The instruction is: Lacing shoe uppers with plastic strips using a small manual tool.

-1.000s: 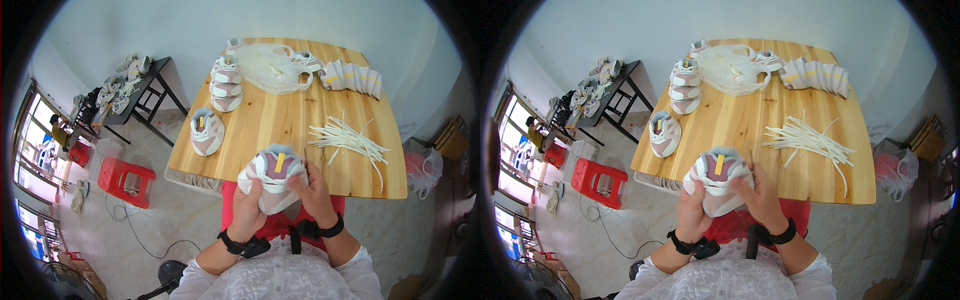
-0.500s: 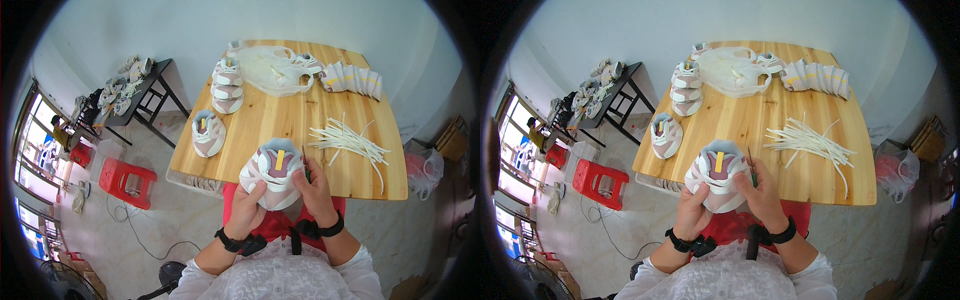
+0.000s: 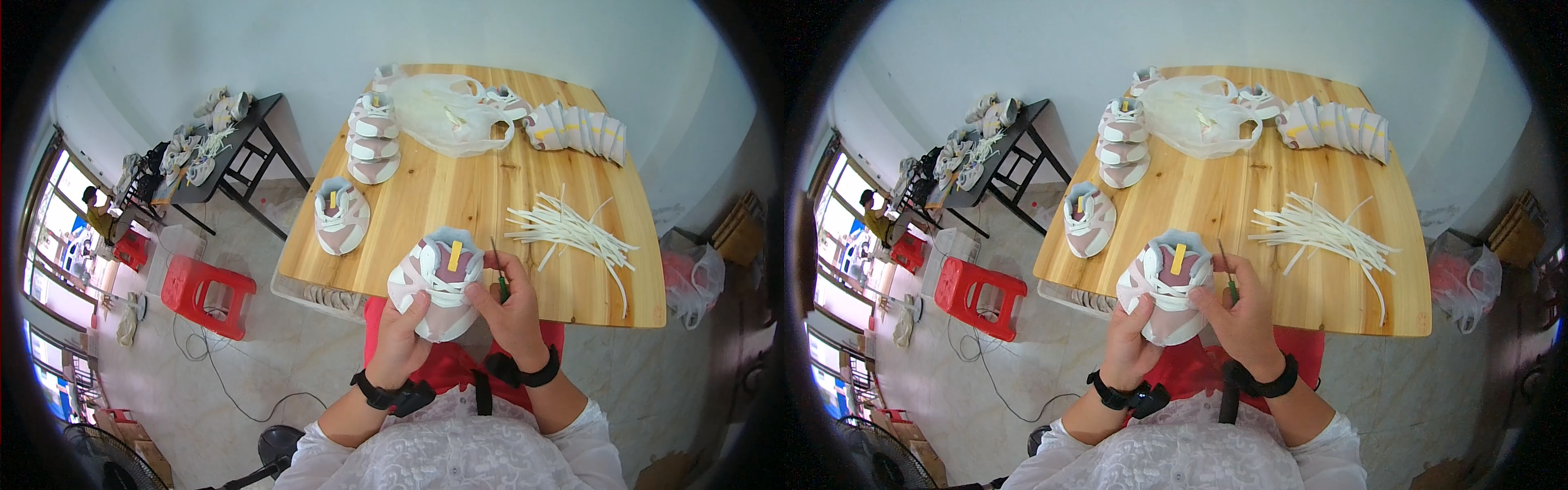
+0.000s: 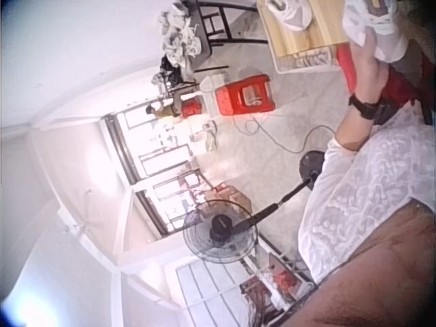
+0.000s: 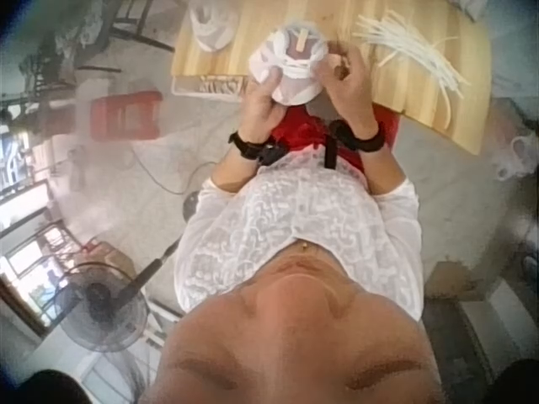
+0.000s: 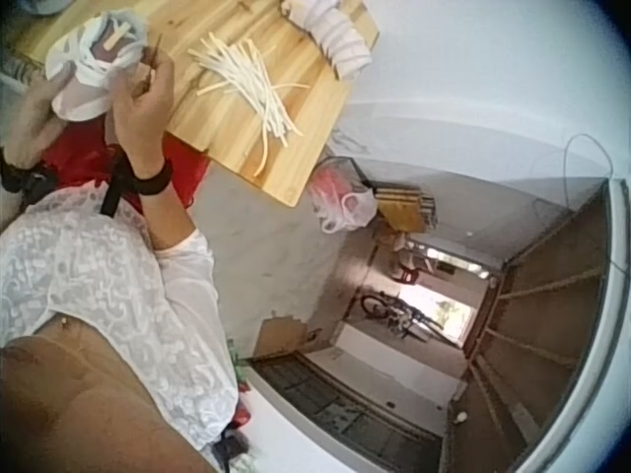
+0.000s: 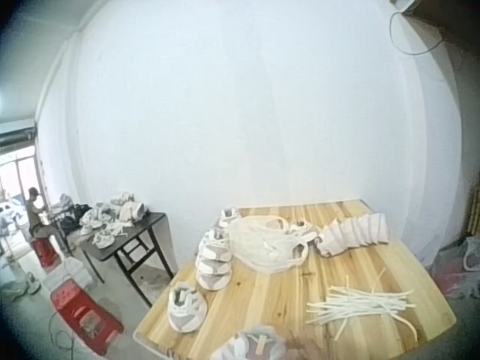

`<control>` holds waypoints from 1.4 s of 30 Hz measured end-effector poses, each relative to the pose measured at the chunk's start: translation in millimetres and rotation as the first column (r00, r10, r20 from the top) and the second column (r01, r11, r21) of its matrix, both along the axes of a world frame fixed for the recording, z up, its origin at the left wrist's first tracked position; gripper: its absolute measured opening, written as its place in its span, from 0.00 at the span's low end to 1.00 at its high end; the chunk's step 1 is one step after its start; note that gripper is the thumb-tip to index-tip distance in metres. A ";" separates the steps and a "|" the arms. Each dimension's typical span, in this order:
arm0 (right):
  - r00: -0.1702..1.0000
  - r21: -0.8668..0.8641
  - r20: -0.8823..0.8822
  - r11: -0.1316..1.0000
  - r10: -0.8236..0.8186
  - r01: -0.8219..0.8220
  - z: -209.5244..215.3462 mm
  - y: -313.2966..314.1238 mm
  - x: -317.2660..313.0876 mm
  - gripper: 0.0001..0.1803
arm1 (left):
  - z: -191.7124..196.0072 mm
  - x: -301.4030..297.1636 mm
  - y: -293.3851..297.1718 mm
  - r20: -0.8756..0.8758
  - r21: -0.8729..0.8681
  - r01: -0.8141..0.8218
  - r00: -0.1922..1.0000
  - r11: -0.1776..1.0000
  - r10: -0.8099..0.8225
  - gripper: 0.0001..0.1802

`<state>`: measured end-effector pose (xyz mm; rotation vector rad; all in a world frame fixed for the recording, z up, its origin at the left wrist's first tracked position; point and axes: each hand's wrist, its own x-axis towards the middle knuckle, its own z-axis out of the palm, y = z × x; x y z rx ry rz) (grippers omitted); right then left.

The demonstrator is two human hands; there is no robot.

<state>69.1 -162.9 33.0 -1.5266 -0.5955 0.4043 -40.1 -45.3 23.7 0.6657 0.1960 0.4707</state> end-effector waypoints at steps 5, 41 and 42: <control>0.982 0.062 0.176 0.996 -0.074 0.064 -0.5 2.6 1.1 0.23 | -0.7 2.5 -1.3 -0.038 0.025 -0.028 0.999 0.999 0.029 0.25; 0.956 0.157 -0.070 0.949 0.285 -0.272 5.5 16.5 -6.8 0.22 | -6.0 -12.1 24.3 0.244 -0.041 0.115 0.965 0.993 -0.102 0.26; 0.956 0.155 -0.069 0.949 0.286 -0.273 2.3 17.2 -4.4 0.22 | -5.9 -11.2 24.3 0.236 -0.047 0.123 0.966 0.991 -0.108 0.26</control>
